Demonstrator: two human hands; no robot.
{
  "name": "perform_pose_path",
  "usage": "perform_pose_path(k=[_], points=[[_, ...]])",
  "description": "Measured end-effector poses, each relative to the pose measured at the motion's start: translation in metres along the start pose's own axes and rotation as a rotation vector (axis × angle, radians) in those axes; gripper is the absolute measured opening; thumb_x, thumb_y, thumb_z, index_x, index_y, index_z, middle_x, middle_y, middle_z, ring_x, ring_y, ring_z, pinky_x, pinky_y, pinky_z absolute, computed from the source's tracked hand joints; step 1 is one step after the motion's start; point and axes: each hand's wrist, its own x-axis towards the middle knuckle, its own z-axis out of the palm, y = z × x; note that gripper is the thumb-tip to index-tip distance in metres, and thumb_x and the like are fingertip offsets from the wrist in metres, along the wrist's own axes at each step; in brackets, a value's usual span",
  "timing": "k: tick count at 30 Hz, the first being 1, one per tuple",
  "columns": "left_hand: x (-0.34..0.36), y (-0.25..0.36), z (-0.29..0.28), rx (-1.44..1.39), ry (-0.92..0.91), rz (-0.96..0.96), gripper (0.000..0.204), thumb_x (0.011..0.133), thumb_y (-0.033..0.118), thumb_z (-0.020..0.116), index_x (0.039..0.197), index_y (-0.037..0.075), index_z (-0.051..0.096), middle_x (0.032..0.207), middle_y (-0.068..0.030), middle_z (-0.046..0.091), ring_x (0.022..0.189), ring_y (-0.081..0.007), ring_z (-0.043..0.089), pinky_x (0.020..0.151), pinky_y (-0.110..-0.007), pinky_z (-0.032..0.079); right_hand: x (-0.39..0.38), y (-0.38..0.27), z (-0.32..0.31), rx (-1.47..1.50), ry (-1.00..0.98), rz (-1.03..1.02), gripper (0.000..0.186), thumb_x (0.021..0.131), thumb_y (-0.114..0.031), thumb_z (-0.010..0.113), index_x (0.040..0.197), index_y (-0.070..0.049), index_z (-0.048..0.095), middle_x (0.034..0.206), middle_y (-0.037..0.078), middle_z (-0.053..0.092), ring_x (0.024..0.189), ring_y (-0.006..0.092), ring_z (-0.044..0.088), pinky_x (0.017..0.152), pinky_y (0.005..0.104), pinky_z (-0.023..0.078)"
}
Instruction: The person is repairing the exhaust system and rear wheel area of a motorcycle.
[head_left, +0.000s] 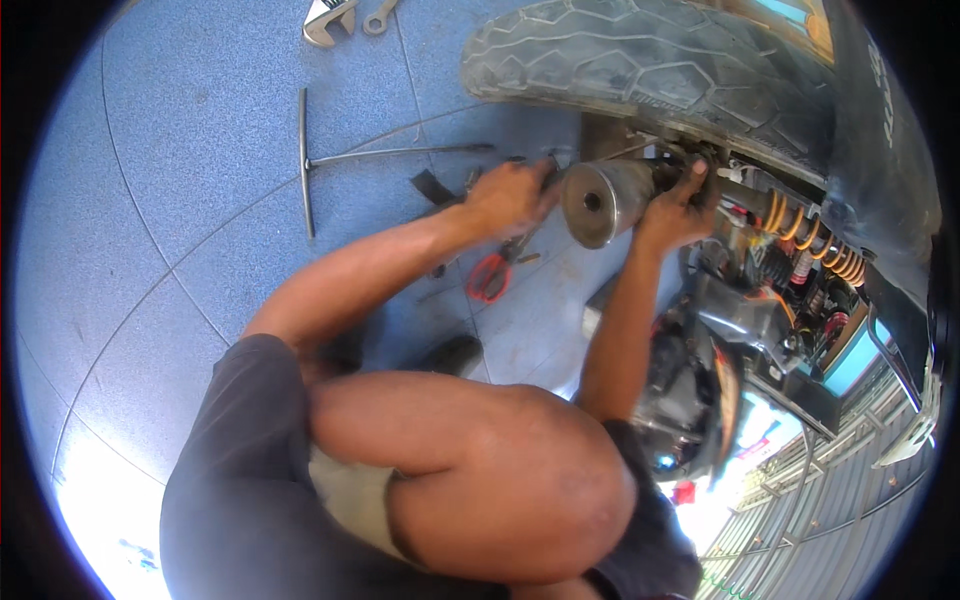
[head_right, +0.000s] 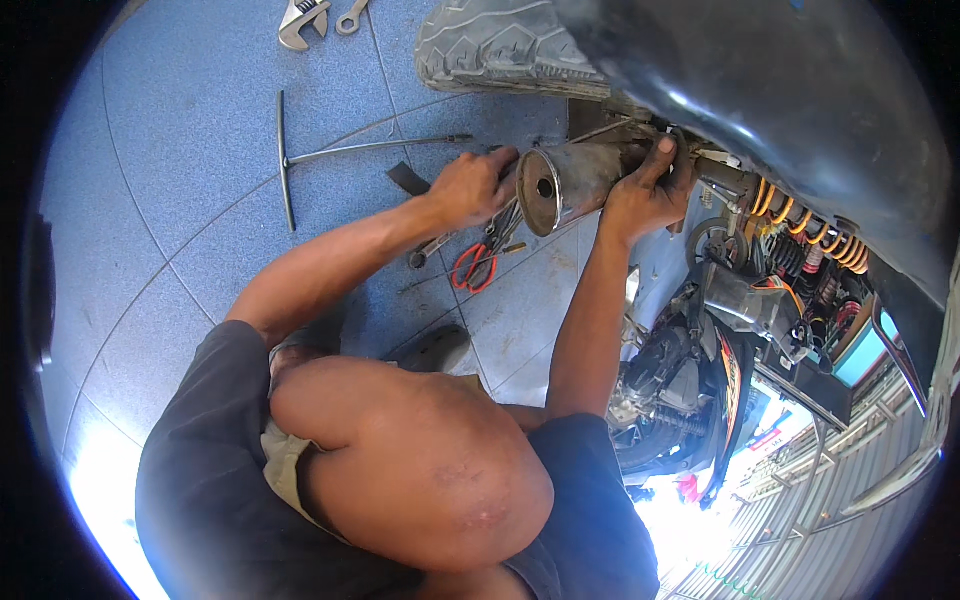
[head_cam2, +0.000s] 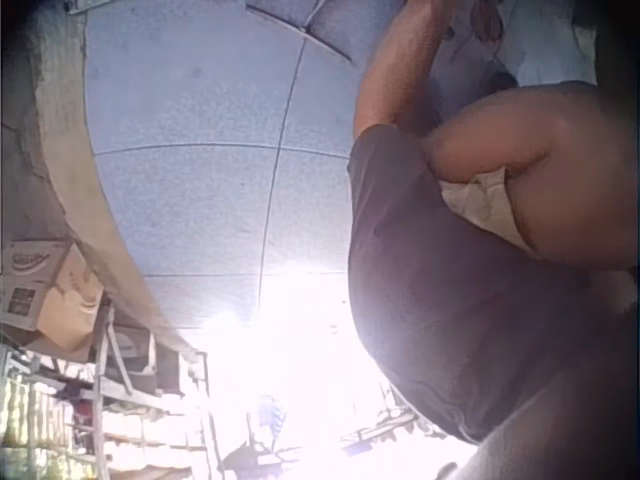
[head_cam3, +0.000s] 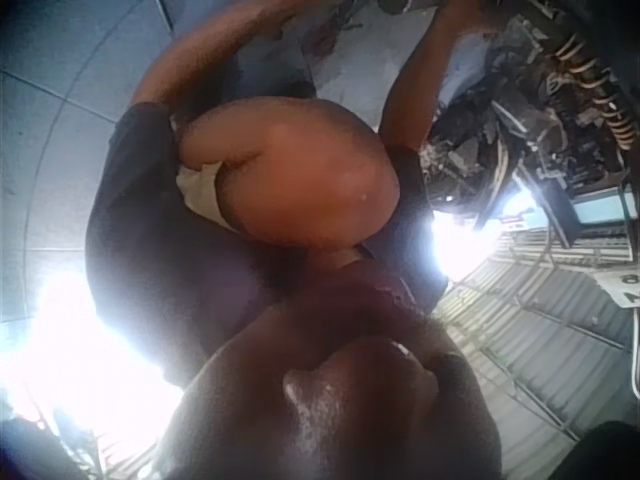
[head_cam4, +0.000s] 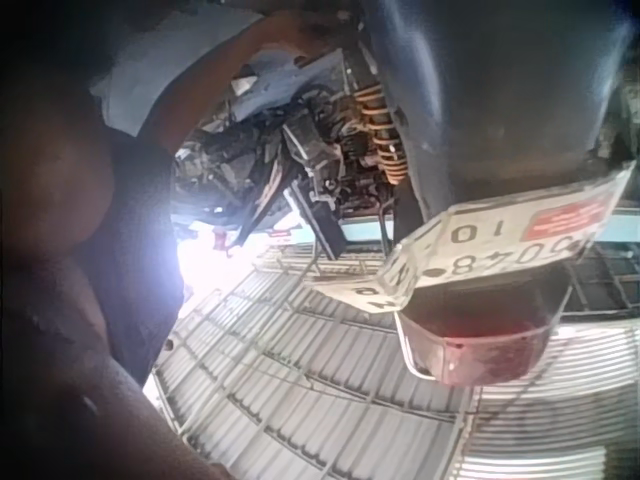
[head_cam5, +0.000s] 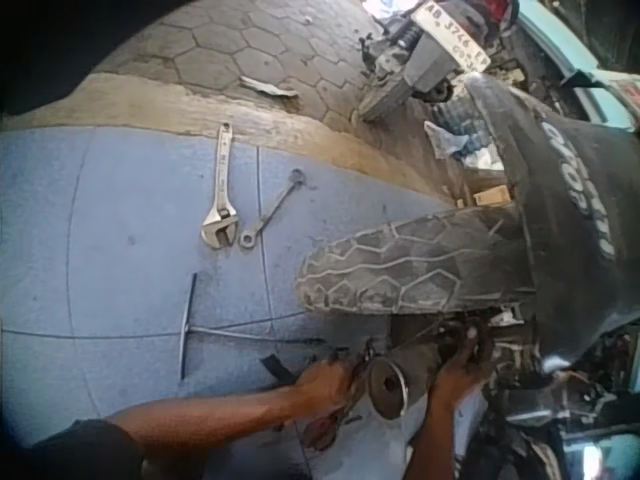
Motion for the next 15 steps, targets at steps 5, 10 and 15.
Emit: perform_pose_path(k=[5,10,15], points=[[0.045,-0.027,-0.046,0.169,0.035,0.292,0.04,0.091,0.041,0.052,0.11,0.006,0.059,0.085,-0.0232,0.067,0.086,-0.0436,0.064,0.076,-0.052,0.05,0.001,0.0,0.003,-0.039,0.035,-0.015,0.036,0.094,-0.031,0.06,0.103,0.003,0.068,0.098,0.016,0.068,0.088,0.0274,0.063,0.082,0.0363,0.047],[0.034,-0.024,-0.025,0.061,-0.01,0.266,0.036,0.092,0.038,0.051,0.107,0.006,0.059,0.084,-0.0226,0.067,0.084,-0.0427,0.064,0.074,-0.053,0.05,0.0,0.003,0.003,-0.057,0.027,0.007,0.036,0.094,-0.031,0.06,0.104,0.003,0.067,0.099,0.016,0.069,0.09,0.0278,0.064,0.084,0.0354,0.047],[-0.004,0.012,0.001,0.121,0.017,0.014,0.032,0.092,0.034,0.05,0.105,0.006,0.058,0.083,-0.0226,0.067,0.08,-0.0427,0.064,0.071,-0.054,0.051,0.003,0.002,0.001,0.0,0.045,0.021,0.035,0.093,-0.03,0.062,0.104,0.003,0.068,0.101,0.017,0.069,0.092,0.0277,0.065,0.085,0.0356,0.048]])
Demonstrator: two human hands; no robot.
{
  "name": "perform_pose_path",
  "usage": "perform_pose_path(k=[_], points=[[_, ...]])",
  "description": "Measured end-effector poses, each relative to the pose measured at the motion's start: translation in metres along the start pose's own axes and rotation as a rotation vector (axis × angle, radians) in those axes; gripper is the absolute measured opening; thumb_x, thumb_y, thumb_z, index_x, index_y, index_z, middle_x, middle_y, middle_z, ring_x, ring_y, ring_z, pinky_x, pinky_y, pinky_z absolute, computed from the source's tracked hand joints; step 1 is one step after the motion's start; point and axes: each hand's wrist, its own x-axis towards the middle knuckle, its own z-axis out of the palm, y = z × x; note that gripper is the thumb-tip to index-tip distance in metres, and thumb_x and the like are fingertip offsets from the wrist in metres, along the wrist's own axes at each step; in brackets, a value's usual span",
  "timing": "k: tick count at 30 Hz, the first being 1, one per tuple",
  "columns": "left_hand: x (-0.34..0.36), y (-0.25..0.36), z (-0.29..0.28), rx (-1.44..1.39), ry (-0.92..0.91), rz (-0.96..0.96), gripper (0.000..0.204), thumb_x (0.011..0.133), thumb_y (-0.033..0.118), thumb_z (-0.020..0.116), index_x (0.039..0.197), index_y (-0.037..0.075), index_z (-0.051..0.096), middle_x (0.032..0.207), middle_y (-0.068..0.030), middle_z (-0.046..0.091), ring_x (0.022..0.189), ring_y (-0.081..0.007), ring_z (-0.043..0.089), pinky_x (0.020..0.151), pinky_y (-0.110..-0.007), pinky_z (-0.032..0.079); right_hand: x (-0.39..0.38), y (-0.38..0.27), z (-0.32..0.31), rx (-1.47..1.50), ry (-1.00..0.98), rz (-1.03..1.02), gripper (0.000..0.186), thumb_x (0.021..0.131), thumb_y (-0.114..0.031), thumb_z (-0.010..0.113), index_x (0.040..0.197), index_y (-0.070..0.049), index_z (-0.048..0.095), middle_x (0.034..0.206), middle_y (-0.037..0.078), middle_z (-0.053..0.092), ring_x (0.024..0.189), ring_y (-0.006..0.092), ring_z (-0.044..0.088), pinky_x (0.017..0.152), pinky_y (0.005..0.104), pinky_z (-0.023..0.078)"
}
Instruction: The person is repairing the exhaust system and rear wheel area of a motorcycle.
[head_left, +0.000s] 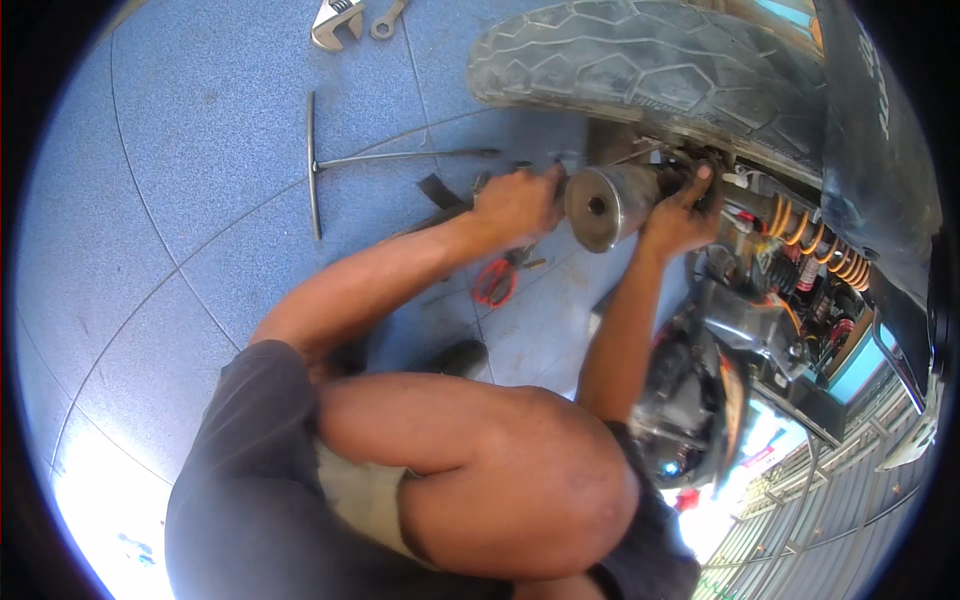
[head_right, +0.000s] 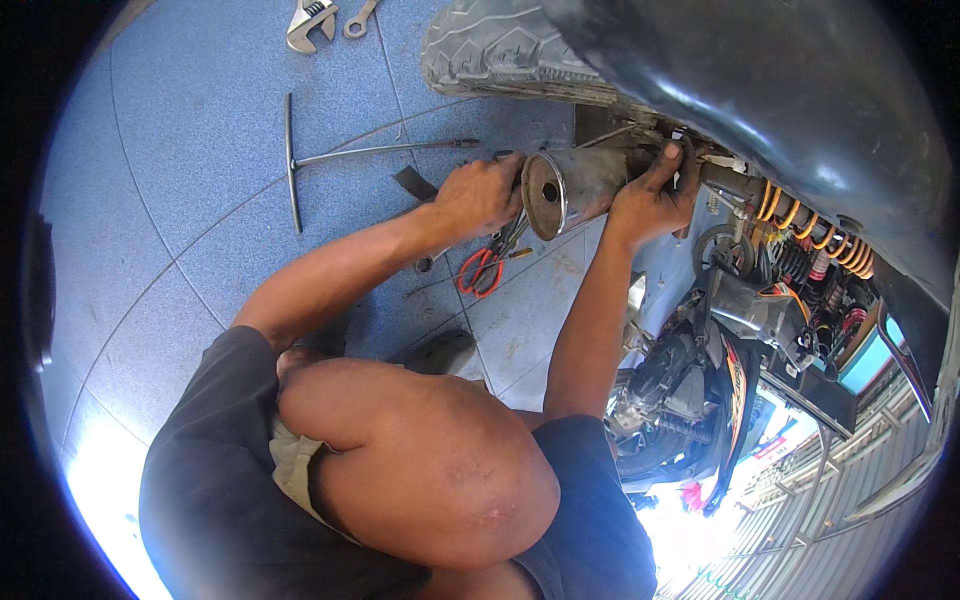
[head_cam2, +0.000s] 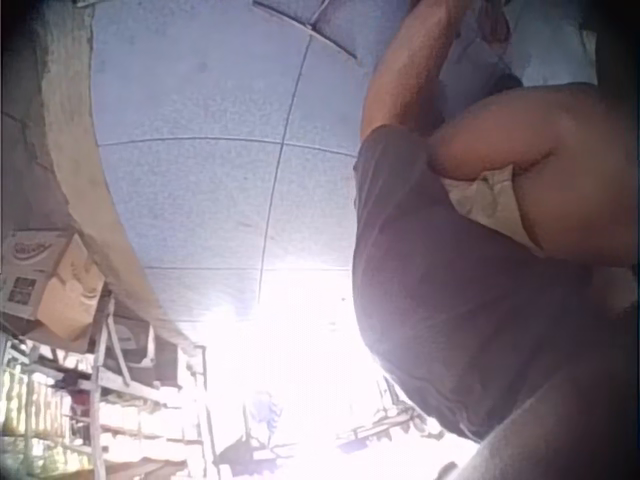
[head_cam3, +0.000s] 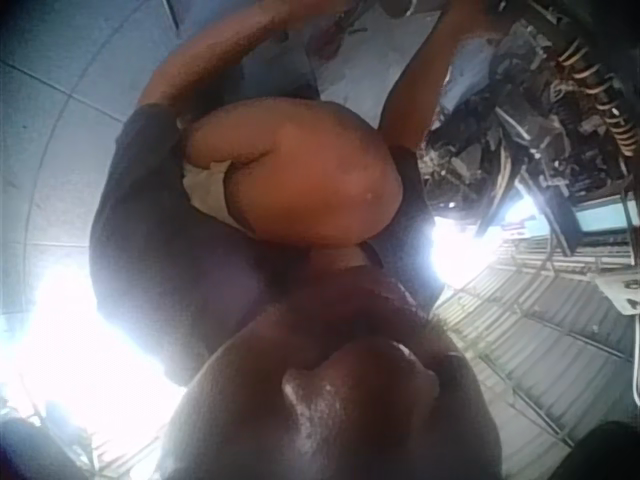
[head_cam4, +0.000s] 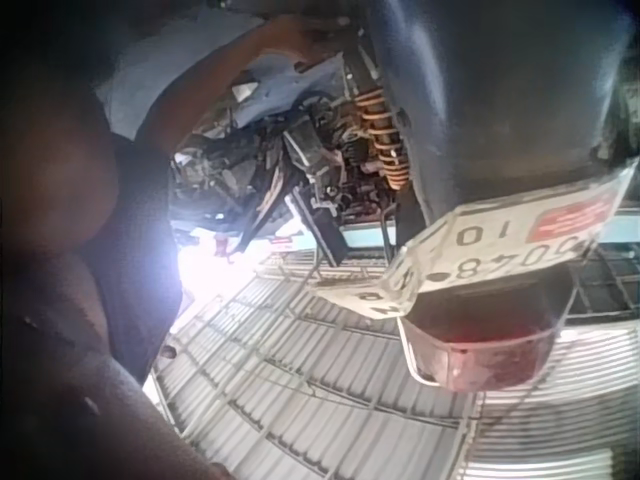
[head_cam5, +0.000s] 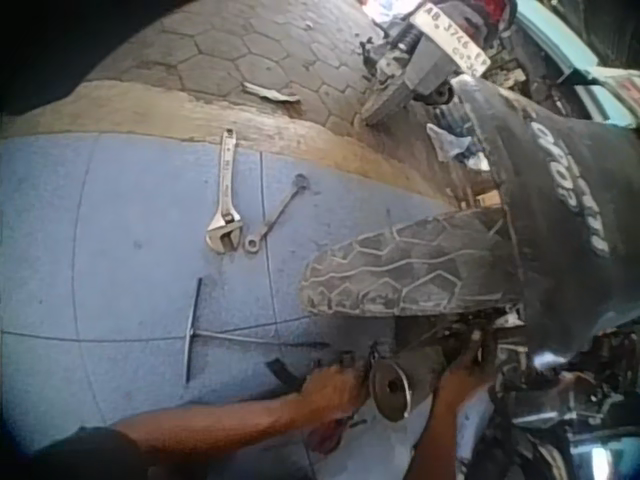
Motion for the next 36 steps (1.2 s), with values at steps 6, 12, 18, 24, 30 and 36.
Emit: perform_pose_path(k=[6,12,18,24,30,36], points=[[0.019,-0.03,-0.032,0.037,-0.002,0.178,0.037,0.091,0.041,0.053,0.107,0.008,0.059,0.085,-0.0228,0.066,0.078,-0.0427,0.064,0.066,-0.052,0.052,0.024,-0.002,-0.023,-0.263,-0.081,-0.126,0.028,0.089,-0.022,0.068,0.101,0.003,0.069,0.095,0.015,0.072,0.083,0.0259,0.07,0.073,0.0338,0.054],[0.007,-0.078,-0.022,0.342,0.149,-0.011,0.039,0.093,0.045,0.051,0.103,0.009,0.06,0.083,-0.0176,0.065,0.075,-0.0378,0.066,0.065,-0.05,0.052,0.016,0.003,-0.008,-0.158,-0.089,-0.222,0.028,0.085,-0.016,0.072,0.104,0.003,0.068,0.091,0.016,0.072,0.079,0.0248,0.071,0.07,0.0328,0.055],[0.014,-0.107,-0.025,0.76,0.095,0.03,0.024,0.089,0.025,0.052,0.1,0.006,0.062,0.095,-0.0158,0.063,0.091,-0.0318,0.06,0.074,-0.044,0.044,0.015,-0.009,0.003,-0.101,0.064,-0.059,0.03,0.082,-0.011,0.072,0.107,0.005,0.065,0.092,0.017,0.072,0.081,0.0249,0.071,0.072,0.0321,0.055],[0.008,-0.107,-0.021,0.855,0.149,0.066,0.019,0.086,0.016,0.051,0.093,0.005,0.064,0.096,-0.016,0.062,0.095,-0.0291,0.057,0.074,-0.041,0.041,0.004,-0.008,0.01,0.144,0.17,0.085,0.03,0.081,-0.004,0.072,0.106,0.009,0.064,0.095,0.02,0.07,0.085,0.0259,0.069,0.076,0.0324,0.054],[0.038,-0.043,-0.026,0.536,0.046,0.061,0.032,0.089,0.031,0.054,0.094,0.001,0.067,0.103,-0.0177,0.064,0.101,-0.0348,0.058,0.084,-0.047,0.044,0.008,-0.006,0.006,0.101,0.196,0.188,0.03,0.08,-0.005,0.073,0.104,0.01,0.064,0.095,0.019,0.07,0.085,0.0256,0.069,0.075,0.0331,0.053],[0.095,0.007,-0.011,-0.921,-0.224,-0.12,0.046,0.087,0.039,0.066,0.106,-0.003,0.066,0.109,-0.0158,0.065,0.099,-0.0255,0.061,0.085,-0.037,0.048,0.007,-0.015,0.008,0.013,0.214,0.149,0.031,0.08,-0.013,0.074,0.104,0.005,0.066,0.096,0.019,0.07,0.087,0.0312,0.068,0.079,0.0361,0.052]])
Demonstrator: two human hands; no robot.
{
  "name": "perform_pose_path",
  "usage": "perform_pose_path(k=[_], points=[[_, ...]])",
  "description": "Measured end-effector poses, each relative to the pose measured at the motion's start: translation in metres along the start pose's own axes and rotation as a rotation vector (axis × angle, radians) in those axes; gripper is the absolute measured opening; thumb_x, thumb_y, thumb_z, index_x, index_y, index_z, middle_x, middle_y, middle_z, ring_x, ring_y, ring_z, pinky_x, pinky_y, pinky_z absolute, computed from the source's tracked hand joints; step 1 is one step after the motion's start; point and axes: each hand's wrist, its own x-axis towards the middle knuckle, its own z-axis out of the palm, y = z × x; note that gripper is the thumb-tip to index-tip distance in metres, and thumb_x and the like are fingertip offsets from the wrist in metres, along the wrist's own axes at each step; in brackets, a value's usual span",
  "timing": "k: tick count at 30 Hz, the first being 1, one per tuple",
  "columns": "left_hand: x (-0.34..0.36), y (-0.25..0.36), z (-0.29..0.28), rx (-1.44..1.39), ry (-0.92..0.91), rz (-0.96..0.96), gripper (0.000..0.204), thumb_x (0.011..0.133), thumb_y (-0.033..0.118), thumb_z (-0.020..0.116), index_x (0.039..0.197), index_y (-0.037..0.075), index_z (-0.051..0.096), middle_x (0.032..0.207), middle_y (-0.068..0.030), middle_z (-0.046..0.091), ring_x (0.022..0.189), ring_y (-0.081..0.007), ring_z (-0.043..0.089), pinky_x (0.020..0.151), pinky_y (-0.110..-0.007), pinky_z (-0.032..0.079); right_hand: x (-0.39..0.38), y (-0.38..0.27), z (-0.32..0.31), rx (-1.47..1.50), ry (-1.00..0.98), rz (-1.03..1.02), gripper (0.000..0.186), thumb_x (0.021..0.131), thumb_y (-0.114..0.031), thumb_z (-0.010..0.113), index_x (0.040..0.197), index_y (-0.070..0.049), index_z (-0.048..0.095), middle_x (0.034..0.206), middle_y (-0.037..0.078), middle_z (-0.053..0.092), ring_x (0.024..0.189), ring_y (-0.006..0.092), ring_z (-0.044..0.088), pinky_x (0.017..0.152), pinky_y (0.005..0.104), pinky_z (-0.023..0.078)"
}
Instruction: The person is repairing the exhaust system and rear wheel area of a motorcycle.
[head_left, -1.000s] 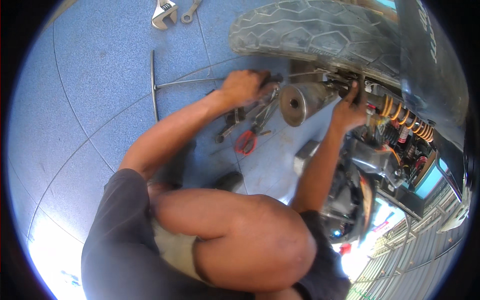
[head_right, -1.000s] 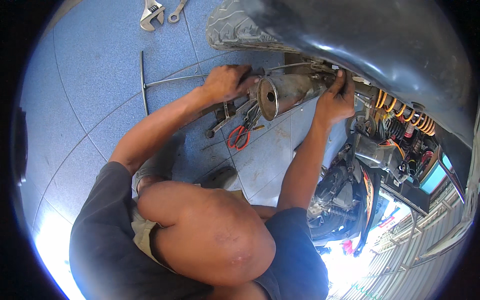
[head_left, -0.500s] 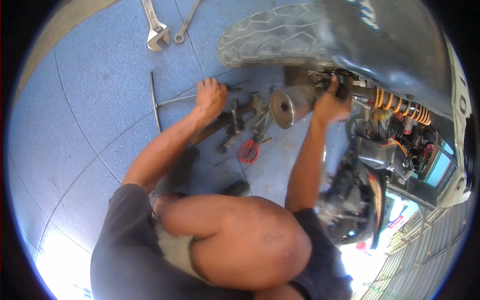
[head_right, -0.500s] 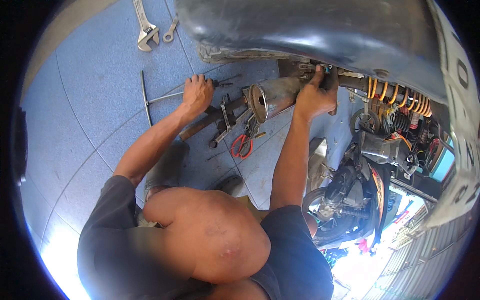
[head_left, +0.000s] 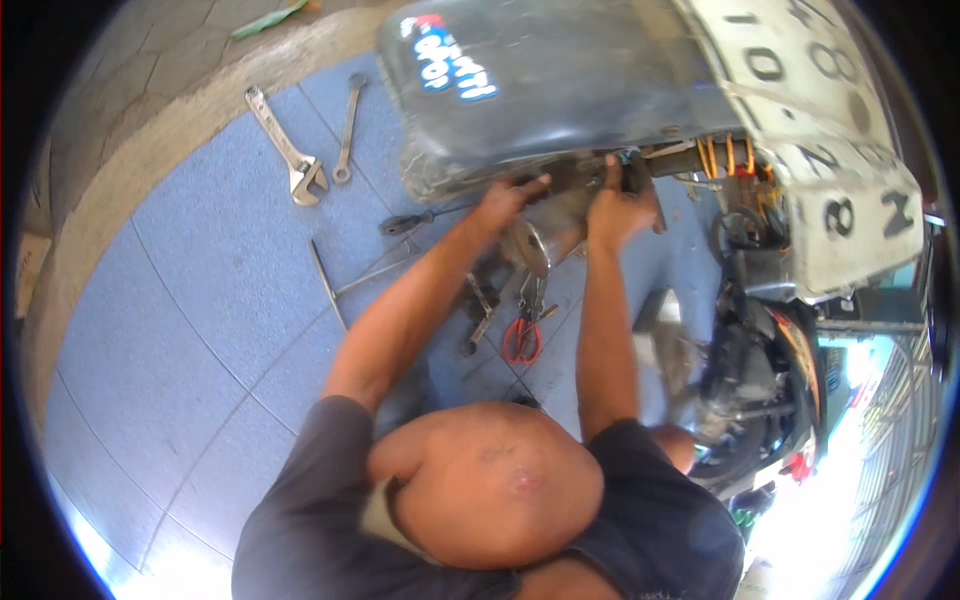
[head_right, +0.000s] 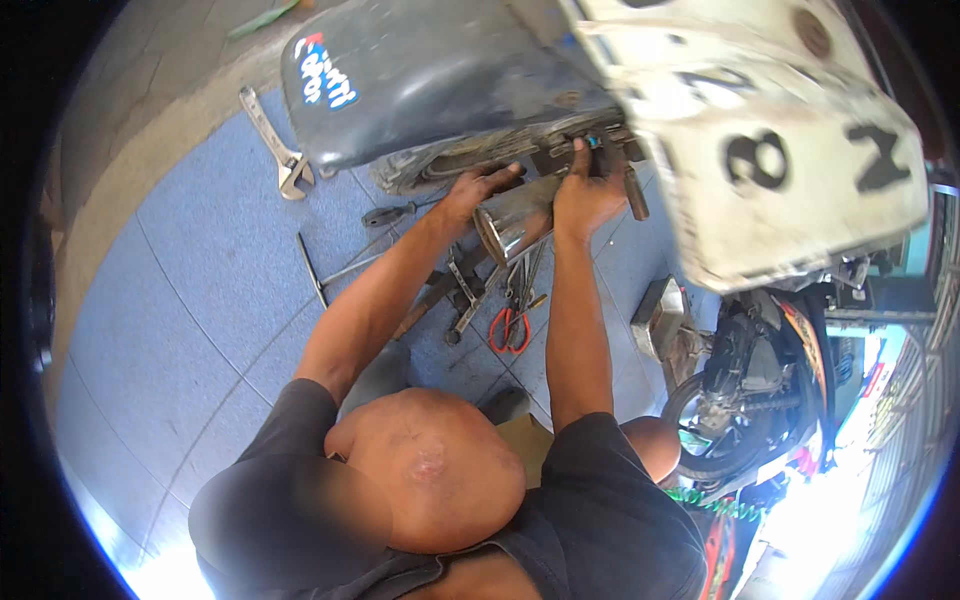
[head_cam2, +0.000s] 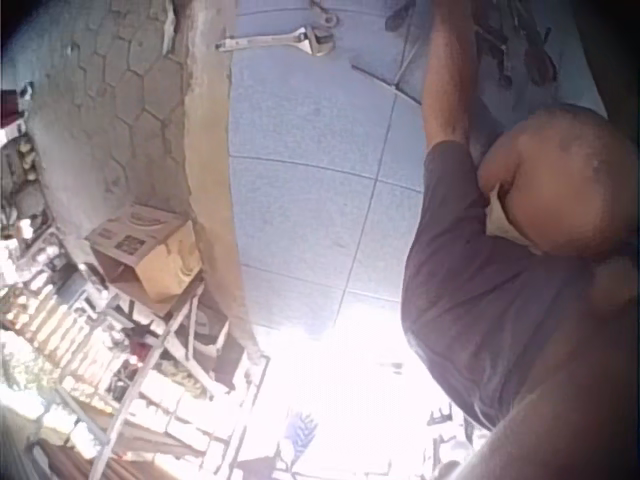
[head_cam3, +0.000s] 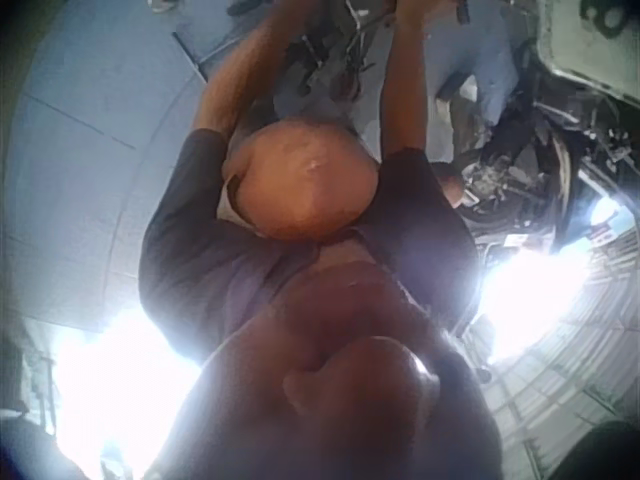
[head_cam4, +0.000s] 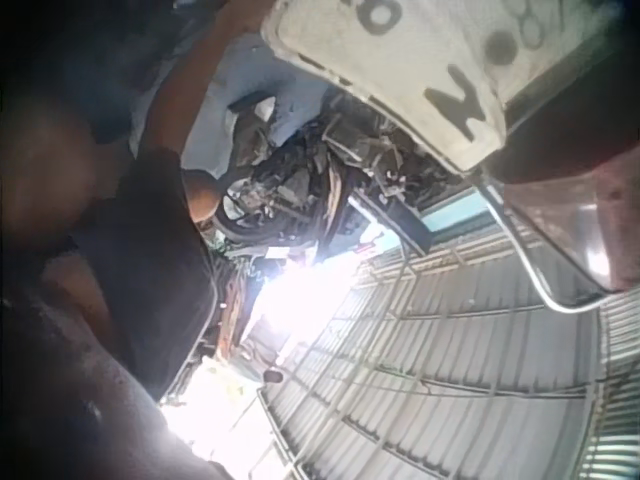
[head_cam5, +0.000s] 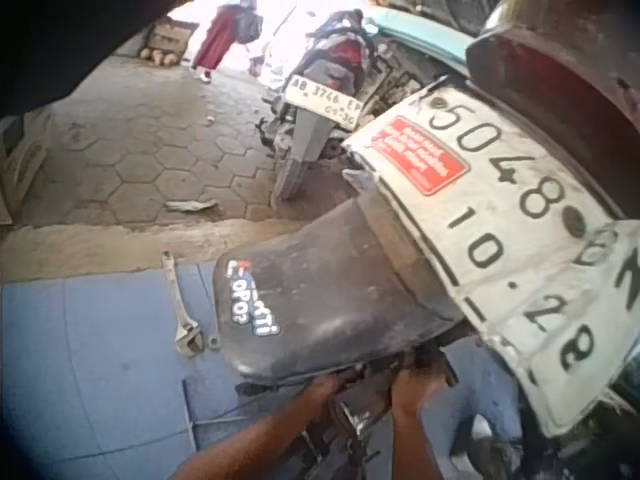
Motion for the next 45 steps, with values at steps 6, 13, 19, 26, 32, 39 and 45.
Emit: perform_pose_path(k=[6,13,19,26,32,39,45], points=[[0.038,0.016,0.041,0.017,-0.206,0.213,0.046,0.088,0.032,0.069,0.121,0.002,0.06,0.116,-0.0088,0.063,0.104,-0.0185,0.059,0.09,-0.032,0.046,-0.005,0.02,-0.003,0.167,0.037,0.036,0.037,0.077,-0.018,0.078,0.102,0.006,0.066,0.098,0.019,0.069,0.088,0.0307,0.067,0.08,0.0374,0.05],[0.064,0.007,-0.017,-0.19,-0.387,0.197,0.047,0.094,0.028,0.061,0.133,0.004,0.051,0.125,-0.0125,0.058,0.112,-0.0194,0.055,0.093,-0.034,0.045,-0.001,-0.031,0.007,0.162,-0.016,0.164,0.025,0.079,-0.016,0.075,0.098,-0.002,0.067,0.089,0.017,0.069,0.084,0.0324,0.068,0.073,0.0383,0.052],[0.008,0.04,0.068,-0.167,-0.313,-0.046,0.047,0.097,0.036,0.055,0.13,0.003,0.05,0.114,-0.012,0.062,0.101,-0.0197,0.061,0.086,-0.032,0.049,0.009,0.016,-0.018,0.208,-0.023,0.142,0.025,0.077,-0.013,0.077,0.094,0.0,0.066,0.085,0.016,0.07,0.078,0.0271,0.069,0.069,0.0342,0.052],[0.015,0.025,0.057,-0.116,-0.304,-0.036,0.048,0.096,0.036,0.055,0.13,0.002,0.05,0.113,-0.0122,0.062,0.099,-0.0194,0.062,0.085,-0.032,0.049,0.015,0.019,-0.022,0.104,-0.187,0.081,0.025,0.076,-0.015,0.077,0.094,-0.001,0.066,0.086,0.016,0.069,0.081,0.031,0.069,0.071,0.0361,0.052],[0.03,0.009,0.057,-0.097,-0.307,0.001,0.048,0.096,0.036,0.055,0.13,0.001,0.05,0.112,-0.0124,0.063,0.098,-0.0192,0.062,0.084,-0.031,0.049,0.023,0.015,-0.031,0.132,-0.195,0.0,0.024,0.076,-0.015,0.077,0.093,-0.001,0.067,0.086,0.017,0.069,0.083,0.033,0.068,0.071,0.0376,0.052],[0.041,0.001,0.053,-0.078,-0.299,0.062,0.049,0.096,0.036,0.055,0.129,0.001,0.05,0.111,-0.0126,0.063,0.097,-0.0189,0.062,0.083,-0.031,0.05,0.026,0.014,-0.031,0.144,-0.145,0.104,0.024,0.076,-0.018,0.077,0.092,-0.001,0.069,0.085,0.018,0.069,0.08,0.0345,0.067,0.072,0.0379,0.051],[0.042,0.003,0.04,-0.002,-0.252,0.092,0.049,0.095,0.037,0.057,0.126,-0.001,0.05,0.108,-0.0136,0.063,0.092,-0.0181,0.063,0.078,-0.028,0.051,0.032,0.02,-0.027,0.101,-0.153,0.178,0.025,0.077,-0.023,0.076,0.09,-0.002,0.071,0.083,0.018,0.069,0.08,0.0355,0.066,0.071,0.0384,0.051]])
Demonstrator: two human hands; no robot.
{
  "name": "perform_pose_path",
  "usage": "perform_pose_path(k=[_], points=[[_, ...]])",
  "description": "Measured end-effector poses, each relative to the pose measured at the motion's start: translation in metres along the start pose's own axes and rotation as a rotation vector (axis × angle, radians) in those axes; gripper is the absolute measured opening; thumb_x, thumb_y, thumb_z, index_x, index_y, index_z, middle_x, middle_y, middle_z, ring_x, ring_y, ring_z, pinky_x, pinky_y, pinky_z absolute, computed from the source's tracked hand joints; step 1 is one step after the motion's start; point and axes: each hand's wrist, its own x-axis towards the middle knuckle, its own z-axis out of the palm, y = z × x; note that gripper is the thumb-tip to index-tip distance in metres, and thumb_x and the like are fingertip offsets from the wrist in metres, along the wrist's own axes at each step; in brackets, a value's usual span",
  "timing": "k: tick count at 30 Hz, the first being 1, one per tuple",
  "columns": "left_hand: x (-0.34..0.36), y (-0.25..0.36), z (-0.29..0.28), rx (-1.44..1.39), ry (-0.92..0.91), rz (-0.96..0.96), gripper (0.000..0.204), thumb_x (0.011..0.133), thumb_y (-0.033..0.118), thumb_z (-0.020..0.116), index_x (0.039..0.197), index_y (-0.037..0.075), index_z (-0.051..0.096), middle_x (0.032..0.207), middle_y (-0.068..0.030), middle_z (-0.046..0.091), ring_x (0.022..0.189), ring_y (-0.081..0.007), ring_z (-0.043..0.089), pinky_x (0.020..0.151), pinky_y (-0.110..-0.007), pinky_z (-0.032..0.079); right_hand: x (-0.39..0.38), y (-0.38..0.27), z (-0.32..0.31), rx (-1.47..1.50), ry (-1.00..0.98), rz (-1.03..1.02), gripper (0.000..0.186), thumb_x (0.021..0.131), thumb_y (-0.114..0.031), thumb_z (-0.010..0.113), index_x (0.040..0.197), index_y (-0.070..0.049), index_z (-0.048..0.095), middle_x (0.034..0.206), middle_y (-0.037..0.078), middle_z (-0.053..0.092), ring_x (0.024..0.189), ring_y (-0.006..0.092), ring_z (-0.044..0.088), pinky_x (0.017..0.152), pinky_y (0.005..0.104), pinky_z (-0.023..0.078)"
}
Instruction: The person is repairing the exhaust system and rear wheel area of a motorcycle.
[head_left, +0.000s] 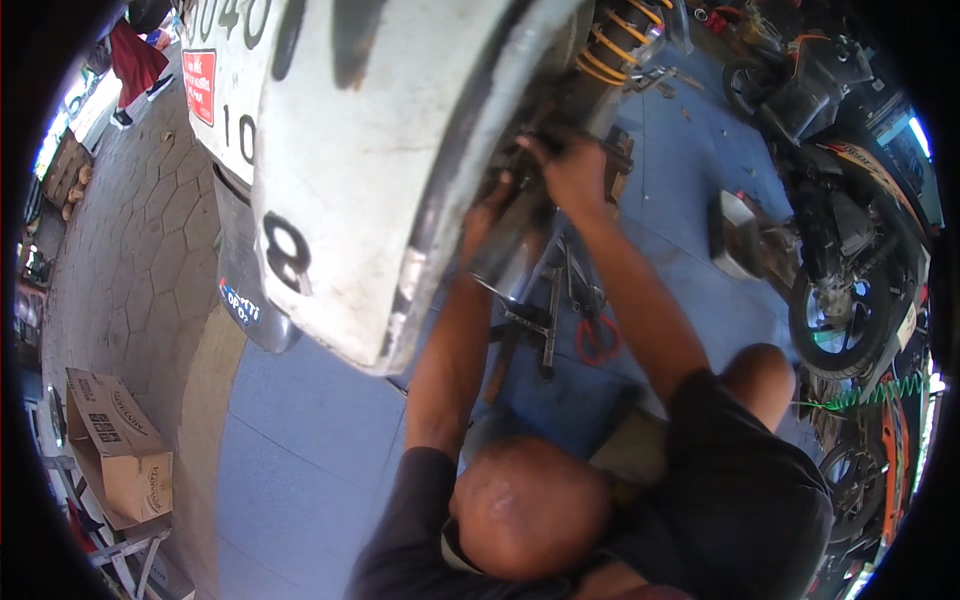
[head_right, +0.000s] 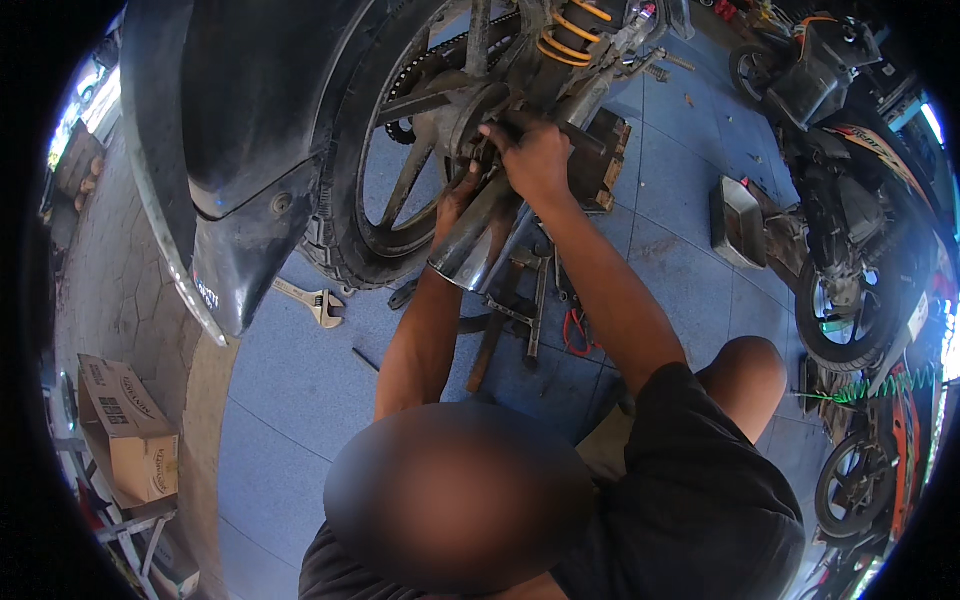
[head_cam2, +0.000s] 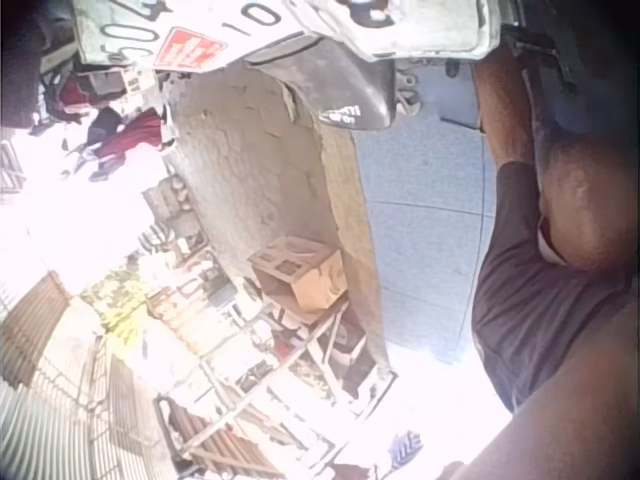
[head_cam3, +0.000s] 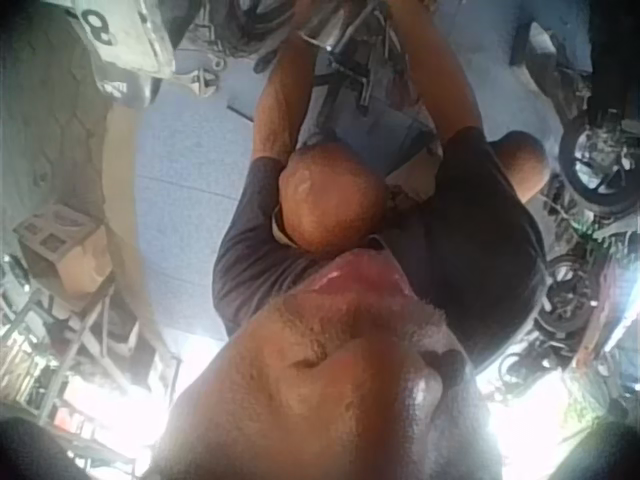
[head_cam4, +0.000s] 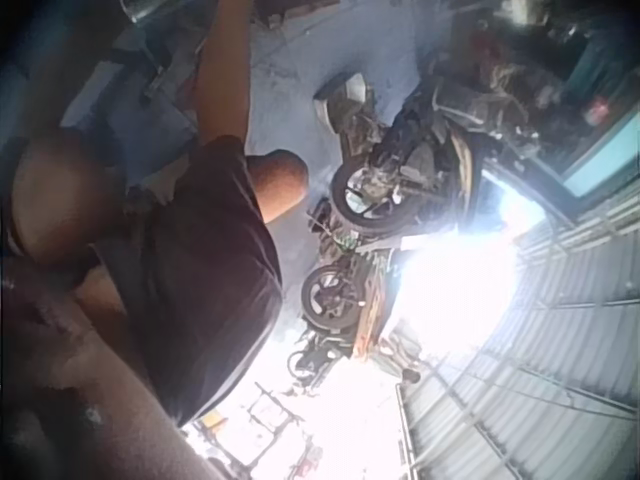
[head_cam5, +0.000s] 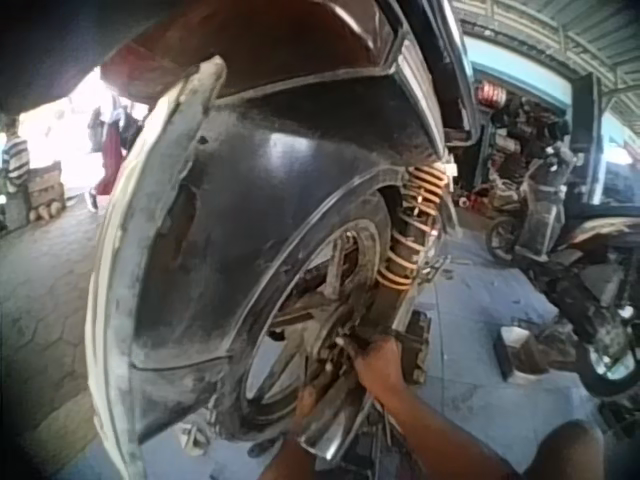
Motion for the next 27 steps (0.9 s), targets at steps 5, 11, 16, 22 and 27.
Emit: perform_pose_path(k=[5,11,16,22,27], points=[[-0.005,0.006,0.011,-0.213,-0.053,-0.074,0.043,0.095,0.031,0.058,0.125,0.0,0.052,0.109,-0.0123,0.062,0.098,-0.0202,0.061,0.085,-0.03,0.048,0.003,-0.002,0.003,0.028,-0.047,0.022,0.029,0.077,-0.024,0.077,0.094,-0.001,0.071,0.087,0.018,0.069,0.081,0.0326,0.068,0.072,0.0371,0.051],[-0.011,0.009,0.022,-0.282,-0.083,-0.044,0.043,0.095,0.03,0.057,0.125,-0.001,0.05,0.108,-0.0124,0.062,0.095,-0.0194,0.062,0.081,-0.03,0.05,0.002,-0.002,-0.003,-0.005,-0.117,0.047,0.031,0.077,-0.026,0.076,0.094,-0.001,0.07,0.088,0.018,0.069,0.081,0.0325,0.068,0.073,0.0375,0.051],[-0.014,0.015,0.022,-0.332,-0.068,-0.079,0.044,0.094,0.027,0.058,0.129,0.0,0.05,0.109,-0.0118,0.062,0.094,-0.0191,0.062,0.079,-0.03,0.05,-0.002,0.002,-0.002,0.035,-0.094,-0.022,0.03,0.078,-0.027,0.075,0.094,-0.002,0.069,0.086,0.019,0.069,0.082,0.0368,0.066,0.073,0.0407,0.051],[-0.017,0.017,0.031,-0.408,-0.052,-0.049,0.045,0.094,0.027,0.059,0.129,0.0,0.05,0.109,-0.0121,0.062,0.093,-0.0188,0.062,0.078,-0.03,0.05,-0.002,0.003,0.0,-0.102,-0.105,-0.04,0.034,0.077,-0.028,0.077,0.097,-0.001,0.069,0.091,0.018,0.068,0.083,0.0337,0.067,0.074,0.0373,0.052],[-0.018,0.02,0.035,-0.361,-0.077,-0.025,0.048,0.093,0.028,0.061,0.13,0.0,0.049,0.108,-0.0121,0.062,0.091,-0.0184,0.063,0.076,-0.029,0.05,-0.001,0.0,-0.003,-0.069,-0.116,0.008,0.037,0.076,-0.03,0.077,0.101,-0.004,0.069,0.092,0.018,0.069,0.083,0.0338,0.067,0.076,0.0384,0.052]])
